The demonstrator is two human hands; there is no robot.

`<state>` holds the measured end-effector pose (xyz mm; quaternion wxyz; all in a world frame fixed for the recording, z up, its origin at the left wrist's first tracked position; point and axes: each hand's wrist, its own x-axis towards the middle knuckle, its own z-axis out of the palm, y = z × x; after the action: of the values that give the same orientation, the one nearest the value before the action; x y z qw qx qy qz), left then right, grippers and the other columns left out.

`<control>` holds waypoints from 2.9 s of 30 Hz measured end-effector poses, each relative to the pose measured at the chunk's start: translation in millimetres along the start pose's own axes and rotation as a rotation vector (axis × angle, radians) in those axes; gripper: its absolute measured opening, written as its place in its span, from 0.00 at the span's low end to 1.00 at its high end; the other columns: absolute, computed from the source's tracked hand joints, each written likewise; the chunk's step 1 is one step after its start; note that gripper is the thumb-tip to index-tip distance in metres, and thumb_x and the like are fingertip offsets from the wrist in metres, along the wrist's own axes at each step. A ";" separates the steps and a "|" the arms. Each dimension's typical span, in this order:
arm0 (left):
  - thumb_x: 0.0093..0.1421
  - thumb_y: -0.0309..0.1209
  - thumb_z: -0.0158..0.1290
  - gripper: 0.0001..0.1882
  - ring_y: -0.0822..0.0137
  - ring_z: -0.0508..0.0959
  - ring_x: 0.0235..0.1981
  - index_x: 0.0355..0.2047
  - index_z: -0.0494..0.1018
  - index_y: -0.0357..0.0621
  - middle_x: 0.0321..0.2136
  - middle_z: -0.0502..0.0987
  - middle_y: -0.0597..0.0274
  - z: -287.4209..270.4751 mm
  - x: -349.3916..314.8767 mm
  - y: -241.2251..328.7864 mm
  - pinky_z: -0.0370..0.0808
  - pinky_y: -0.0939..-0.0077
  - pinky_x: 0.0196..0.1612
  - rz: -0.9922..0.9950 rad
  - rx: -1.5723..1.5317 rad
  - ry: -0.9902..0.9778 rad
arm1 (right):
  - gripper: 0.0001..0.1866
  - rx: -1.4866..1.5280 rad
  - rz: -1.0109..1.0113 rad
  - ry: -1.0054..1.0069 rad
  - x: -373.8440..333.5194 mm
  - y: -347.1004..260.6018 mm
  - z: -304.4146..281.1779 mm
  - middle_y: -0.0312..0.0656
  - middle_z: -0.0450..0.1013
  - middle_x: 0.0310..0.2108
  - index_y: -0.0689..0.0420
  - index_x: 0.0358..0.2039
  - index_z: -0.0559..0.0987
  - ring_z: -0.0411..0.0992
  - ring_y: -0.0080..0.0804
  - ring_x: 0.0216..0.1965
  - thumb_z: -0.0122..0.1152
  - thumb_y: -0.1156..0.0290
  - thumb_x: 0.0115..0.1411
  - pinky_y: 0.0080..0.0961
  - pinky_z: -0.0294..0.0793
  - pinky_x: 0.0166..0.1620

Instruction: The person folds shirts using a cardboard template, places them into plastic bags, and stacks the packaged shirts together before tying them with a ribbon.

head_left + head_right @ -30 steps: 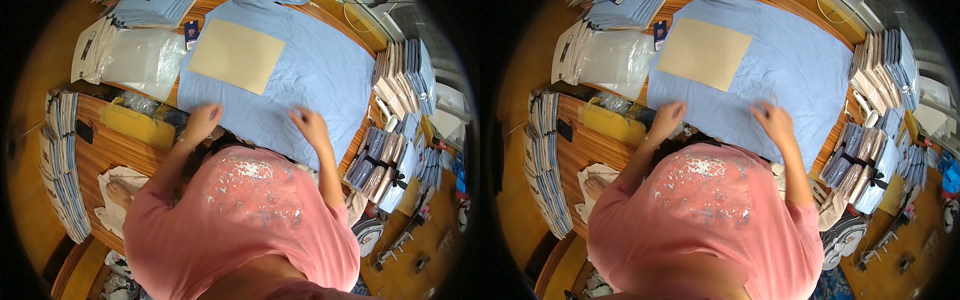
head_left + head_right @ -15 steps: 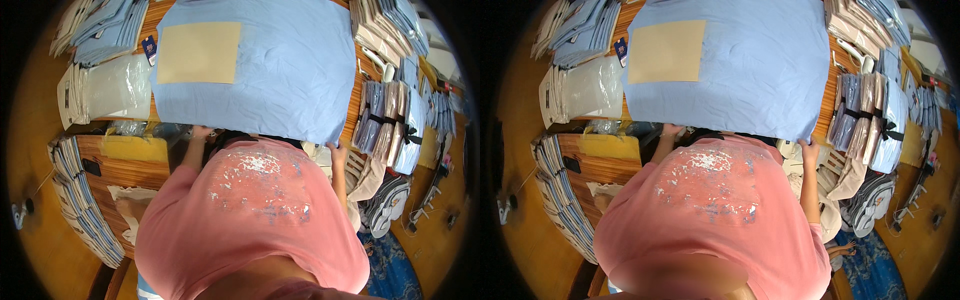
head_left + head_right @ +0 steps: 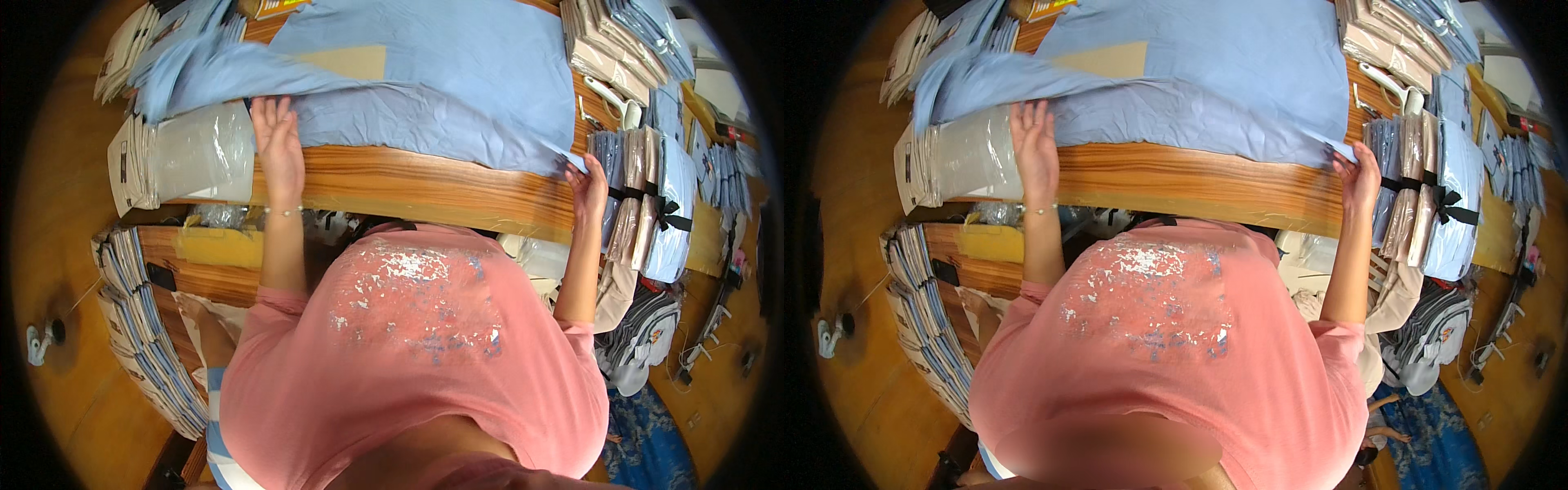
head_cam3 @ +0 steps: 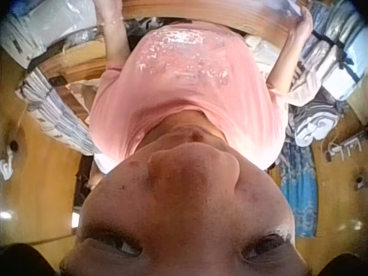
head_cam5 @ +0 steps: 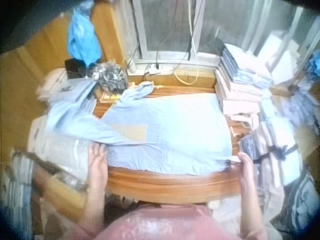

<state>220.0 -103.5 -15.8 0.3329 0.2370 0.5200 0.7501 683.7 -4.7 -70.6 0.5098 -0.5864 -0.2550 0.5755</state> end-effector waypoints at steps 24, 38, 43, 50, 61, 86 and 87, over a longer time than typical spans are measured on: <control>0.54 0.38 0.54 0.16 0.53 0.61 0.56 0.42 0.71 0.48 0.50 0.68 0.58 44.8 115.3 -156.2 0.50 0.40 0.56 0.834 1.348 -0.534 | 0.33 -0.876 -0.669 0.204 101.9 70.1 81.4 0.57 0.54 0.60 0.65 0.58 0.56 0.51 0.47 0.62 0.53 0.65 0.55 0.38 0.48 0.62; 0.53 0.36 0.53 0.19 0.51 0.59 0.57 0.46 0.69 0.49 0.53 0.63 0.54 -5.1 48.9 -115.8 0.53 0.52 0.57 0.457 1.185 -0.666 | 0.30 -1.110 -0.826 0.145 -4.7 65.1 83.3 0.52 0.60 0.55 0.64 0.54 0.64 0.56 0.48 0.56 0.61 0.67 0.52 0.41 0.52 0.59; 0.52 0.39 0.56 0.21 0.53 0.67 0.45 0.44 0.69 0.44 0.46 0.68 0.54 -66.2 88.3 -70.5 0.62 0.62 0.51 0.526 1.223 -0.252 | 0.12 -0.748 -0.512 -0.634 53.6 54.6 265.6 0.41 0.76 0.29 0.61 0.36 0.78 0.72 0.25 0.31 0.60 0.68 0.53 0.20 0.69 0.38; 0.47 0.46 0.60 0.26 0.53 0.62 0.50 0.43 0.69 0.47 0.47 0.65 0.60 -136.7 106.9 -93.0 0.59 0.62 0.54 0.343 1.216 -0.581 | 0.18 -1.148 -0.380 -0.752 154.9 81.2 424.0 0.38 0.72 0.19 0.62 0.34 0.79 0.68 0.25 0.19 0.70 0.66 0.43 0.24 0.70 0.23; 0.49 0.40 0.59 0.17 0.58 0.61 0.50 0.37 0.70 0.48 0.48 0.64 0.63 -141.2 98.1 -84.7 0.59 0.62 0.51 0.285 1.298 -0.543 | 0.09 -0.880 -0.352 -0.754 135.2 13.8 443.9 0.30 0.70 0.22 0.57 0.35 0.77 0.67 0.17 0.19 0.56 0.79 0.51 0.17 0.72 0.25; 0.58 0.35 0.49 0.22 0.56 0.65 0.53 0.50 0.61 0.38 0.52 0.63 0.51 -153.6 -36.4 -85.7 0.62 0.54 0.56 -0.628 -0.306 0.373 | 0.18 -0.876 -0.328 -0.667 -27.5 62.4 73.0 0.38 0.72 0.43 0.55 0.39 0.78 0.69 0.25 0.42 0.57 0.84 0.46 0.18 0.66 0.41; 0.59 0.35 0.48 0.22 0.55 0.63 0.54 0.50 0.61 0.36 0.53 0.62 0.50 -148.6 -43.5 -79.0 0.60 0.54 0.57 -0.555 -0.245 0.423 | 0.18 -0.891 -0.391 -0.643 -24.5 57.9 72.6 0.38 0.72 0.42 0.55 0.39 0.78 0.69 0.26 0.42 0.58 0.82 0.46 0.19 0.66 0.41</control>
<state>164.6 -209.6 -141.9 0.4345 -0.1150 0.5283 0.7203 594.0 -24.5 -98.8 0.2077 -0.4821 -0.7180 0.4571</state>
